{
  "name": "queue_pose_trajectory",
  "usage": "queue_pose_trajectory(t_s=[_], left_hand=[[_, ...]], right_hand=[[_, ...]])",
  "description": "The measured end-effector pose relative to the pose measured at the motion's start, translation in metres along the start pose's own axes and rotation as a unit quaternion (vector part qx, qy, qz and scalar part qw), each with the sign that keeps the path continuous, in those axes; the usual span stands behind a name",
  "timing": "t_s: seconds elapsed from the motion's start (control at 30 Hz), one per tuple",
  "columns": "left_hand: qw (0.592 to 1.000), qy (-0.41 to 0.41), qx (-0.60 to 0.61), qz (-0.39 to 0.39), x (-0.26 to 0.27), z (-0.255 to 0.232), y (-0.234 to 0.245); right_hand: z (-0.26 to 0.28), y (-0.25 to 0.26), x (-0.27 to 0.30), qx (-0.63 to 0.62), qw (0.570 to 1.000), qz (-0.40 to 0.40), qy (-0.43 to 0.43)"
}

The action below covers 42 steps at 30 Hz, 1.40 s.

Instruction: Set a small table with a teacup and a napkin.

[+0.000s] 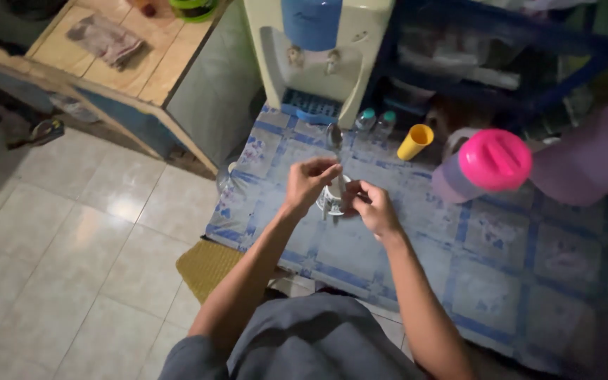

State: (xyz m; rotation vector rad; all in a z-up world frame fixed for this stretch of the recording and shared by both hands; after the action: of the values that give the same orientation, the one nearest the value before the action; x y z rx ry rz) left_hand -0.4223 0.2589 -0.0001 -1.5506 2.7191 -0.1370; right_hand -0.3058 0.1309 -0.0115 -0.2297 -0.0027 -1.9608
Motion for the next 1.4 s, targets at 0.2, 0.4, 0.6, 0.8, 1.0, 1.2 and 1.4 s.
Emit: queue_pose_trajectory(t_s=[0.2, 0.4, 0.6, 0.8, 1.0, 1.2, 1.4], left_hand=[[0.999, -0.026, 0.03, 0.034, 0.023, -0.002, 0.029], [0.998, -0.031, 0.036, 0.034, 0.071, -0.025, 0.103], [0.998, -0.038, 0.037, 0.03, 0.109, -0.009, 0.172], [0.996, -0.011, 0.073, 0.054, 0.149, -0.011, 0.176], [0.99, -0.013, 0.081, 0.117, 0.197, -0.024, 0.129], [0.974, -0.001, 0.106, 0.199, 0.266, -0.011, 0.058], [0.967, -0.014, 0.088, 0.24, 0.364, -0.004, -0.004]], right_hand=[[-0.006, -0.015, 0.033, -0.015, 0.998, -0.062, 0.01], [-0.022, -0.047, 0.087, -0.051, 0.989, -0.141, 0.008], [-0.047, -0.074, 0.155, -0.046, 0.972, -0.229, 0.003], [-0.067, -0.079, 0.225, -0.11, 0.951, -0.287, 0.0], [-0.057, -0.075, 0.315, -0.136, 0.926, -0.351, 0.028], [-0.088, -0.042, 0.435, -0.129, 0.893, -0.43, 0.028], [-0.142, -0.011, 0.573, -0.158, 0.871, -0.463, 0.038]])
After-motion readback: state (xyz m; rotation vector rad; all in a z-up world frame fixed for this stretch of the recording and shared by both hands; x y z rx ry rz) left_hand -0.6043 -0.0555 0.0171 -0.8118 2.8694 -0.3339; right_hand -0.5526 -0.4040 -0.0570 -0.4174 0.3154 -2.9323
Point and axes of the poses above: each hand's wrist, its own x-axis away from the middle knuckle, its own y-axis out of the back of the hand, z = x × y, the point moved 8 cm from there along -x, towards the middle knuckle, and after that the axes turned 3 degrees about -z, right-handed, at the moved point
